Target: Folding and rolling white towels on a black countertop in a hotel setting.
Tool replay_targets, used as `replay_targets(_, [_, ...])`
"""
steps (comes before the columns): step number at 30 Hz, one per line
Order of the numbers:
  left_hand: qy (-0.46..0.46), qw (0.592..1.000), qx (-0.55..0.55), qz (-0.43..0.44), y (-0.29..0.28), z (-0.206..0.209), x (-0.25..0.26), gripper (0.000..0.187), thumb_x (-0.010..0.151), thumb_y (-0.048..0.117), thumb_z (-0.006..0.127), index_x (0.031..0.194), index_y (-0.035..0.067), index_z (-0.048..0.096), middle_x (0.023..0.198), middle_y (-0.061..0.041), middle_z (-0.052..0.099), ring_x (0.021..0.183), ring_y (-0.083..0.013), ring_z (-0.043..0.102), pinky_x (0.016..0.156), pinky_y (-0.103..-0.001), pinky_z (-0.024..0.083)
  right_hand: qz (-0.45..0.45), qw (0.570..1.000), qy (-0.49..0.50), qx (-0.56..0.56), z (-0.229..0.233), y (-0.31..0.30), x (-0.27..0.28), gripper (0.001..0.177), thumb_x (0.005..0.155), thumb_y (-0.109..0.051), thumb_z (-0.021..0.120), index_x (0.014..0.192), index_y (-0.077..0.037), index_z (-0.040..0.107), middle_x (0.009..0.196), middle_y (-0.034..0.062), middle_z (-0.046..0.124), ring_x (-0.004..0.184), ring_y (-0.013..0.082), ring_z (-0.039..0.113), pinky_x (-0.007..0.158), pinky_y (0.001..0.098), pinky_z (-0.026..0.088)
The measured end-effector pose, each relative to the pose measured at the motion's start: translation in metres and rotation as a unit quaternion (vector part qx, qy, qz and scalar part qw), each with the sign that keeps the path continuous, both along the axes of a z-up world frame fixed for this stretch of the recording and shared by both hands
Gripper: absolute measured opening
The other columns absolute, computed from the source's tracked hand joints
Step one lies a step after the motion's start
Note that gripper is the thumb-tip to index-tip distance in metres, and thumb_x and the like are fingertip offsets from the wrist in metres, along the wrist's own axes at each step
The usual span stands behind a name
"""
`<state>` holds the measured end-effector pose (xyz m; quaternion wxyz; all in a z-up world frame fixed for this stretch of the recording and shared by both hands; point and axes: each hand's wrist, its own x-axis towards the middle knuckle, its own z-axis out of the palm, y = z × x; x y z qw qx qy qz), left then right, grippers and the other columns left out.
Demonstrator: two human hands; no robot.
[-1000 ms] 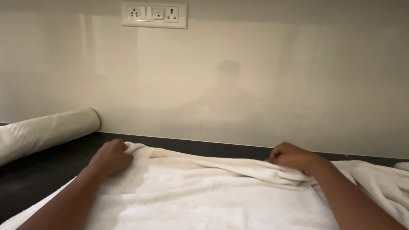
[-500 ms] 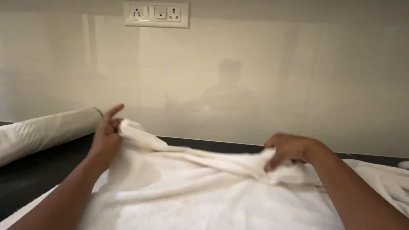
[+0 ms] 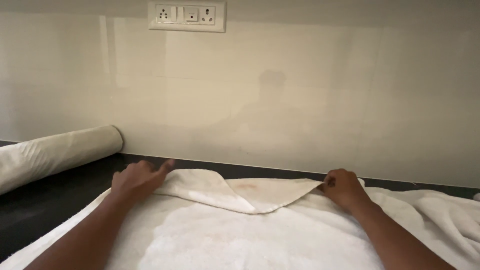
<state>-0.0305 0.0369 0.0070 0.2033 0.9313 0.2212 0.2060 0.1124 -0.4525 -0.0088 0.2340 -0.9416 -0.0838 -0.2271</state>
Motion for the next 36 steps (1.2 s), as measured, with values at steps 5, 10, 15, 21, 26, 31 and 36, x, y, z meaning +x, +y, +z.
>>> replay_targets(5, [-0.075,0.99,0.086,-0.088,0.016,-0.019,0.025,0.044,0.089,0.049,0.069,0.106,0.009,0.073,0.103,-0.016,0.076,0.099,-0.0342,0.072,0.086,-0.047,0.055,-0.013,0.993,-0.118,0.021,0.023,0.026,-0.042,0.018,0.087,-0.023,0.076,0.093,-0.006,0.078,0.085,0.0173,0.077,0.076,0.0302,0.073,0.075,0.0425,0.058])
replay_targets(10, [-0.344,0.924,0.162,-0.05,0.006,-0.007,0.021,0.022,0.096,0.024,0.067,0.105,0.004,0.065,0.092,-0.024,0.066,0.087,-0.0444,0.063,0.077,-0.054,0.049,-0.071,0.974,-0.204,0.069,0.026,0.034,-0.025,0.02,0.088,-0.023,0.076,0.093,-0.004,0.077,0.077,0.0173,0.075,0.071,0.0324,0.071,0.069,0.045,0.058])
replay_targets(15, [-0.304,0.91,0.278,0.054,-0.001,-0.019,0.01,0.021,0.085,0.0,0.06,0.103,0.007,0.067,0.111,-0.014,0.068,0.113,-0.0339,0.057,0.093,-0.047,0.041,0.037,0.973,-0.061,0.221,0.017,0.042,0.012,0.038,0.087,-0.023,0.077,0.118,-0.005,0.063,0.116,0.0144,0.073,0.104,0.0291,0.072,0.091,0.0402,0.057])
replay_targets(21, [-0.068,0.946,0.309,0.065,0.009,-0.031,0.039,0.03,0.08,0.016,0.068,0.108,0.006,0.075,0.138,-0.02,0.052,0.125,-0.0357,0.049,0.098,-0.047,0.04,0.101,0.987,0.123,-0.015,0.016,0.052,-0.033,0.09,0.089,-0.041,0.075,0.161,-0.023,0.024,0.168,0.0032,0.032,0.152,0.0266,0.033,0.121,0.0412,0.031])
replay_targets(26, [-0.047,0.982,0.154,-0.103,0.021,-0.052,0.074,0.05,0.094,0.029,0.048,0.141,0.017,0.058,0.155,-0.01,0.044,0.142,-0.0344,0.046,0.117,-0.055,0.038,-0.032,0.975,0.183,-0.119,0.008,0.039,-0.017,0.079,0.09,-0.068,0.052,0.157,-0.025,0.045,0.167,0.0037,0.038,0.152,0.0271,0.041,0.124,0.0423,0.035])
replay_targets(31, [0.081,0.987,0.105,-0.087,0.013,-0.049,0.056,0.082,0.095,0.05,0.046,0.166,0.031,0.011,0.177,-0.003,-0.007,0.154,-0.0289,0.028,0.123,-0.058,0.02,-0.069,0.955,0.203,-0.206,-0.006,0.035,-0.013,0.098,0.084,-0.087,0.036,0.165,-0.032,0.026,0.175,0.0028,0.015,0.159,0.0294,0.023,0.127,0.0498,0.024])
replay_targets(36, [0.161,0.967,0.181,-0.073,0.013,-0.051,0.044,0.076,0.099,0.062,0.028,0.166,0.038,-0.002,0.175,0.006,-0.007,0.161,-0.0254,0.012,0.128,-0.055,0.014,-0.1,0.951,0.184,-0.226,-0.014,0.033,-0.023,0.103,0.083,-0.092,0.022,0.166,-0.034,0.016,0.175,0.0082,0.008,0.161,0.0323,0.015,0.127,0.0531,0.019])
